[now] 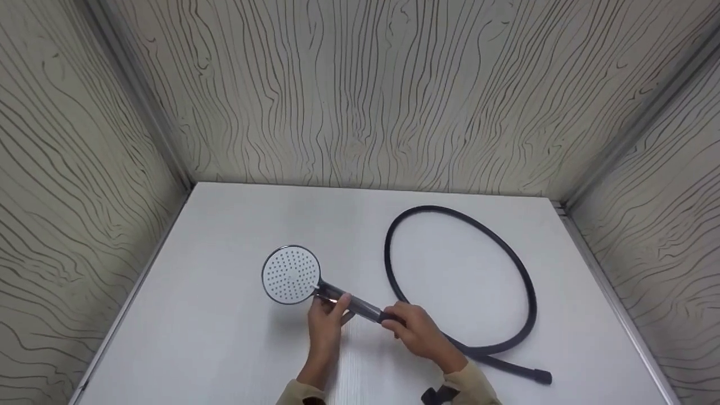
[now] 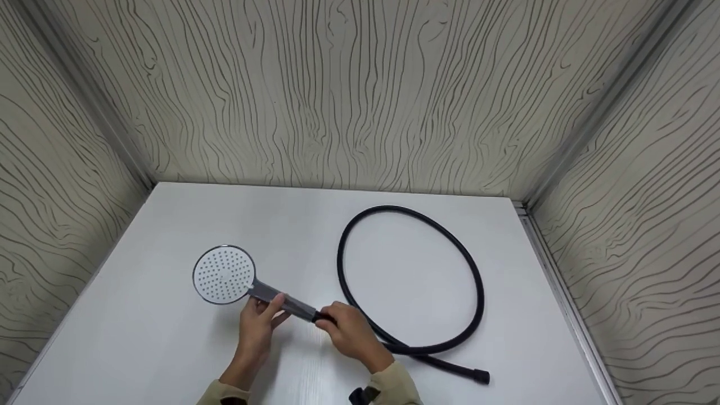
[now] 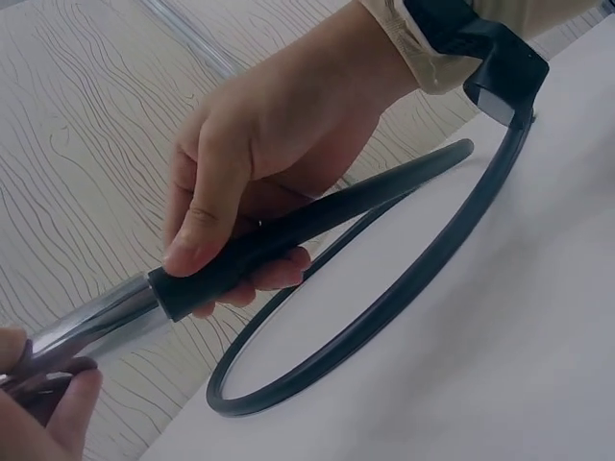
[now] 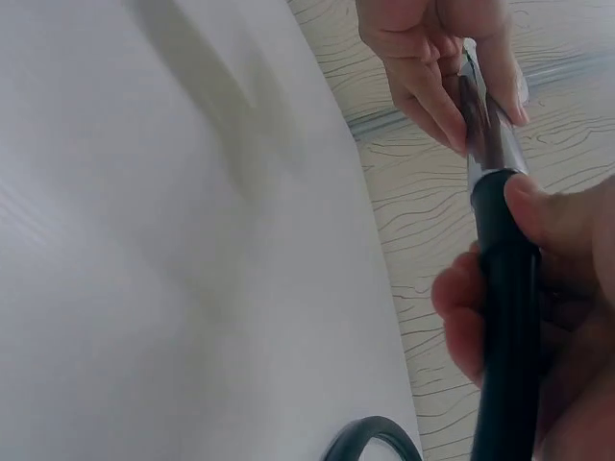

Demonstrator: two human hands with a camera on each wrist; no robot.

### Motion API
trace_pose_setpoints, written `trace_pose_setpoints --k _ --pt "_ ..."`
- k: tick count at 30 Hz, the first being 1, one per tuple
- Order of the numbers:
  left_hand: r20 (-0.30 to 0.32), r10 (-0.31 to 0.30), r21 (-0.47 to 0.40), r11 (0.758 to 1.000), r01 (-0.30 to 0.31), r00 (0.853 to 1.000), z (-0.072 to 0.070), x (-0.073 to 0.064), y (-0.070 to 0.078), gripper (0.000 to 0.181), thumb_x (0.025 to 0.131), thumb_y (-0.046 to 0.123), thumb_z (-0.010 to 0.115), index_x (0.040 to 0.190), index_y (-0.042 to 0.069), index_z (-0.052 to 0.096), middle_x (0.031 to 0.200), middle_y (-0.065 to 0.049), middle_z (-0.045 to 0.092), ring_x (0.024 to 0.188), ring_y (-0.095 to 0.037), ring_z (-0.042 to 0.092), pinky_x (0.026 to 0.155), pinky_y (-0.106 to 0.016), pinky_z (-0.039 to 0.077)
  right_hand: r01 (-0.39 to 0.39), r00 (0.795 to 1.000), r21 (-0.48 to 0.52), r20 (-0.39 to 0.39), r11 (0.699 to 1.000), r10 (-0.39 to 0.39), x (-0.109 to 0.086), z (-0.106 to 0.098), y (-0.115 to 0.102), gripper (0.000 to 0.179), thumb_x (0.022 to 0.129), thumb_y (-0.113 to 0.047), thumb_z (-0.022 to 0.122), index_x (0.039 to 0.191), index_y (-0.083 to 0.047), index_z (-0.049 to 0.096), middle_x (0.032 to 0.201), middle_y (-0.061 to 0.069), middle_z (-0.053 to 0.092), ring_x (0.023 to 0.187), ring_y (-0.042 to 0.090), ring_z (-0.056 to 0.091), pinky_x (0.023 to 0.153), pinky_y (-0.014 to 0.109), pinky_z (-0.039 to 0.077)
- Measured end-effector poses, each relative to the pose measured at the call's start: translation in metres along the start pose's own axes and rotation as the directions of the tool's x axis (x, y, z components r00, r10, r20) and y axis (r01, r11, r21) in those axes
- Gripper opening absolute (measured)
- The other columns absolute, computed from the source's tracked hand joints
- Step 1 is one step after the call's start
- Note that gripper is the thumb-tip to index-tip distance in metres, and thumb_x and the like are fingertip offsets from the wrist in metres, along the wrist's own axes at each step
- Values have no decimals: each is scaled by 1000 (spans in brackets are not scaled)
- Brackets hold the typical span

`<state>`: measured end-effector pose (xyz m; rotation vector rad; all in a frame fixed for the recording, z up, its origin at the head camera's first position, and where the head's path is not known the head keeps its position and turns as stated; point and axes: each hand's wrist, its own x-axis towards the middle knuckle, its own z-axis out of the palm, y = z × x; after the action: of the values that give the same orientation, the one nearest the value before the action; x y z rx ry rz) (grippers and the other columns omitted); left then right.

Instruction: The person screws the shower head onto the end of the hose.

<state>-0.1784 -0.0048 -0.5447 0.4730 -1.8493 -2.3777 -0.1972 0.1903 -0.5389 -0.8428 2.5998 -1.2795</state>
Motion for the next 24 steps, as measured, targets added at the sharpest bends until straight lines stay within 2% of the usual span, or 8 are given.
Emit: trace_pose_setpoints --k 2,4,7,12,16,19,22,24 --pt "21 0 -9 1000 0 1000 0 1 4 32 93 19 65 113 -1 49 107 -16 62 101 -21 68 90 -34 60 -42 994 99 100 994 32 2 -8 -1 20 100 -22 54 97 -6 66 77 10 59 63 0 52 56 16 49" --pt "31 -5 -27 1000 5 1000 0 2 6 33 93 19 66 113 -1 50 107 -16 63 100 -21 69 91 -35 59 -84 985 165 165 983 56 4 -14 -3 21 101 -18 51 99 -3 66 79 18 60 62 4 53 55 16 49" --pt "11 -11 -62 998 12 1000 -1 3 8 34 92 17 67 114 -3 50 106 -17 65 97 -20 69 90 -35 60 -116 980 190 181 975 82 7 -16 -7 21 101 -17 52 103 -2 67 83 23 62 61 7 54 55 15 47" --pt "-68 12 -106 994 -19 998 -1 5 5 36 93 15 66 120 -5 50 106 -17 62 95 -22 69 86 -36 61 -128 991 123 55 984 122 11 -9 -12 22 94 -23 64 109 -6 65 90 11 64 61 8 55 55 16 49" --pt "-110 17 -125 992 -31 994 -2 5 1 34 94 15 65 120 -2 51 105 -14 59 99 -25 68 85 -35 61 -125 992 11 -33 992 125 12 -1 -14 31 83 -21 77 104 -9 57 96 3 60 67 2 52 59 16 49" --pt "-118 8 -114 993 -21 993 -3 4 -1 32 94 17 65 118 1 52 104 -11 60 100 -24 68 85 -35 61 -91 990 -71 -115 993 83 10 5 -15 32 78 -15 81 98 -12 57 92 -1 58 71 1 51 62 17 50" --pt "-104 2 -107 994 -13 995 -3 4 -2 32 93 19 66 116 0 52 105 -12 59 100 -24 67 85 -35 61 -43 981 -127 -192 991 18 7 11 -14 27 78 -11 80 96 -13 60 87 -3 58 72 1 51 61 17 51" --pt "-90 -7 -104 995 -2 996 -4 4 -2 33 93 19 66 117 0 52 107 -13 59 100 -24 67 86 -35 61 -11 976 -152 -215 988 -22 5 12 -13 23 79 -12 79 95 -13 63 83 -5 57 70 0 49 60 17 50"
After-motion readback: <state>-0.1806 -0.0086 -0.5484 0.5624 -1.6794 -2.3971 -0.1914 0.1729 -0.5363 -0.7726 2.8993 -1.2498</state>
